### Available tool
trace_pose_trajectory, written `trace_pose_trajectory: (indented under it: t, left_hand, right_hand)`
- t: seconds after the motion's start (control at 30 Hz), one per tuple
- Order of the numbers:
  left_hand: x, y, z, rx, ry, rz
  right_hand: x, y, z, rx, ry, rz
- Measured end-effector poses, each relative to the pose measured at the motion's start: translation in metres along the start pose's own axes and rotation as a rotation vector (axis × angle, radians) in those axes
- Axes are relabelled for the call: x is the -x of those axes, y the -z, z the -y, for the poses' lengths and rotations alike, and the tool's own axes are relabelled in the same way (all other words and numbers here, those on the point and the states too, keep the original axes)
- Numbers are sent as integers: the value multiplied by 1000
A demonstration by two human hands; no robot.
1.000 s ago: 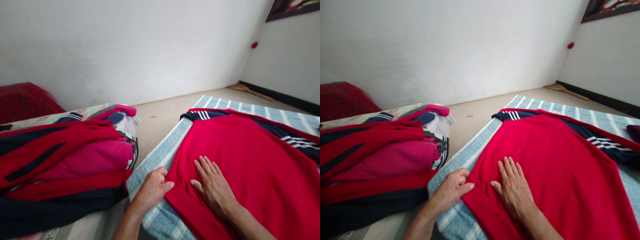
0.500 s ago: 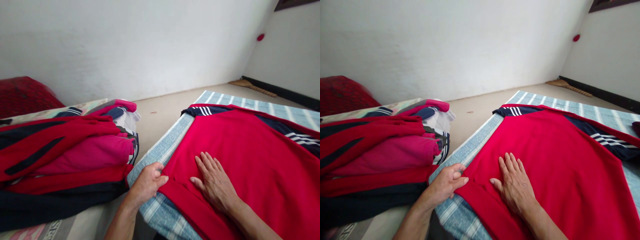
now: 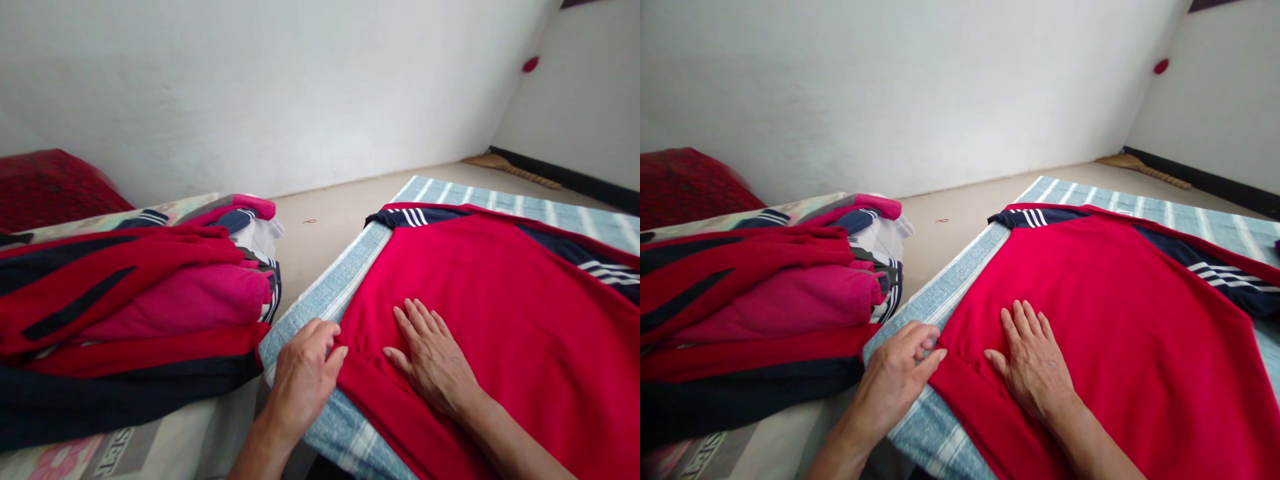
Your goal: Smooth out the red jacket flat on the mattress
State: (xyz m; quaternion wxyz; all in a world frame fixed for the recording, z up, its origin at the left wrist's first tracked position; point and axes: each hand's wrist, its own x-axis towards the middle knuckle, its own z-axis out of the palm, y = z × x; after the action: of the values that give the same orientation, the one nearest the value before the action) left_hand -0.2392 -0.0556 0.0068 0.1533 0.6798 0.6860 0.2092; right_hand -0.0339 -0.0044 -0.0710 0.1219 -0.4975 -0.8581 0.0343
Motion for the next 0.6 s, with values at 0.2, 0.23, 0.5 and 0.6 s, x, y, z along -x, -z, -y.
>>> trace_pose_trajectory:
  t: [0.2, 0.23, 0.5, 0.6]
  left_hand:
    - [2, -19, -16, 73, -157, 159]
    - [2, -21, -16, 43, -143, 175]
    - [5, -25, -10, 41, -105, 218]
    - [4, -25, -13, 34, -128, 212]
  right_hand:
    - [0, -1, -1, 7, 6, 11]
    - [0, -1, -1, 5, 6, 11]
    - [-1, -1, -2, 2, 3, 18]
    - [-1, 0, -2, -1, 4, 21]
